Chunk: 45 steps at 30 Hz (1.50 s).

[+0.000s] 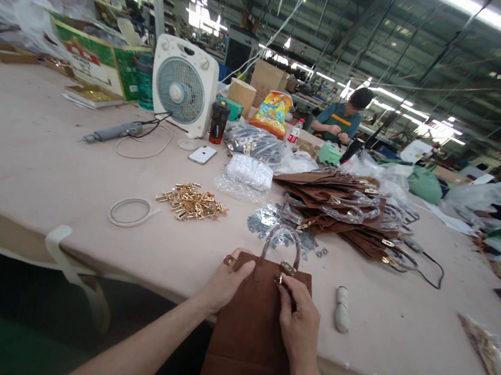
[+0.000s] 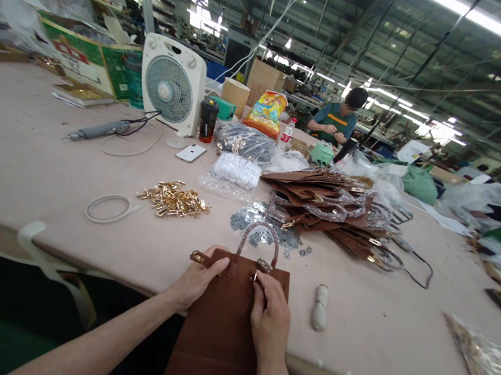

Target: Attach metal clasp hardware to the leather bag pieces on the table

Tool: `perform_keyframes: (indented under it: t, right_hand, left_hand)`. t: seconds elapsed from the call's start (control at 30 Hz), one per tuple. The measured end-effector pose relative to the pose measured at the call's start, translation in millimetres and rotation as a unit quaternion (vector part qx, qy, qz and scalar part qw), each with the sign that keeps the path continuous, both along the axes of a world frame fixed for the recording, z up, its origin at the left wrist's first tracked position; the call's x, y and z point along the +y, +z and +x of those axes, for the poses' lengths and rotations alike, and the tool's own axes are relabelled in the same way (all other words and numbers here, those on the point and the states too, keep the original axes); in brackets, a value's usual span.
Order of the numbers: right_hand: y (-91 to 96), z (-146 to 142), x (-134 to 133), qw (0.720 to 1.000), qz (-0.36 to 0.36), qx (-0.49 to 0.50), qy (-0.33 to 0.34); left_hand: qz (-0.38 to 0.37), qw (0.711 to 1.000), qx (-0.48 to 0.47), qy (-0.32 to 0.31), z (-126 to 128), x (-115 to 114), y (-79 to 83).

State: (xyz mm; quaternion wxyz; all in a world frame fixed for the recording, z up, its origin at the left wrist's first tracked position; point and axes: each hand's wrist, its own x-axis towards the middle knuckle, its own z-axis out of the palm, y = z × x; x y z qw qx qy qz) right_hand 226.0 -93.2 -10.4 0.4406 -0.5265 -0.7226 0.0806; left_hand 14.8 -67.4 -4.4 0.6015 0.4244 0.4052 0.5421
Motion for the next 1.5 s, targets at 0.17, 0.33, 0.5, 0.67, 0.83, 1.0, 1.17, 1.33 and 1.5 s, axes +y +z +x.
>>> perform_keyframes:
  t: [0.17,0.33,0.5,0.67,0.83,1.0,1.17,1.33,1.5]
  right_hand:
    - [4.4,8,2,0.998,-0.006,-0.051,0.029]
    - [-0.2,11,6,0.997,-0.006,-0.071,0.042]
    - [-3.7,8,9,0.997,0.002,-0.063,0.043]
    - [-0.4,5,11,0.998,0.002,-0.045,0.050]
    - [-0.8,7,13,0.997,-0.006,-0.041,0.066]
    - [-3.4,8,16,0.996,-0.013,-0.053,0.074]
    - [-2.9,8,18,0.994,-0.022,-0.062,0.090]
    - [3.9,6,18,0.988,-0.041,-0.104,0.108]
    - [5.5,2,17,0.988,-0.025,-0.118,0.099]
  left_hand:
    - [0.016,0.999,0.033,0.011,-1,0,4.6]
    - [0.015,0.999,0.044,0.017,0,2,-0.8]
    - [0.014,0.999,0.037,0.016,0,2,-2.5]
    - [-0.005,0.999,0.028,0.017,1,1,-3.1]
    - [0.005,0.999,0.038,0.030,2,0,-7.0]
    - [0.012,0.996,0.076,0.054,3,-2,-0.7]
    - [0.013,0.992,0.101,0.072,5,-3,2.9]
    - [0.006,0.994,0.084,0.064,6,-3,-0.7]
    - [-0.003,0.995,0.082,0.062,6,-2,-4.3]
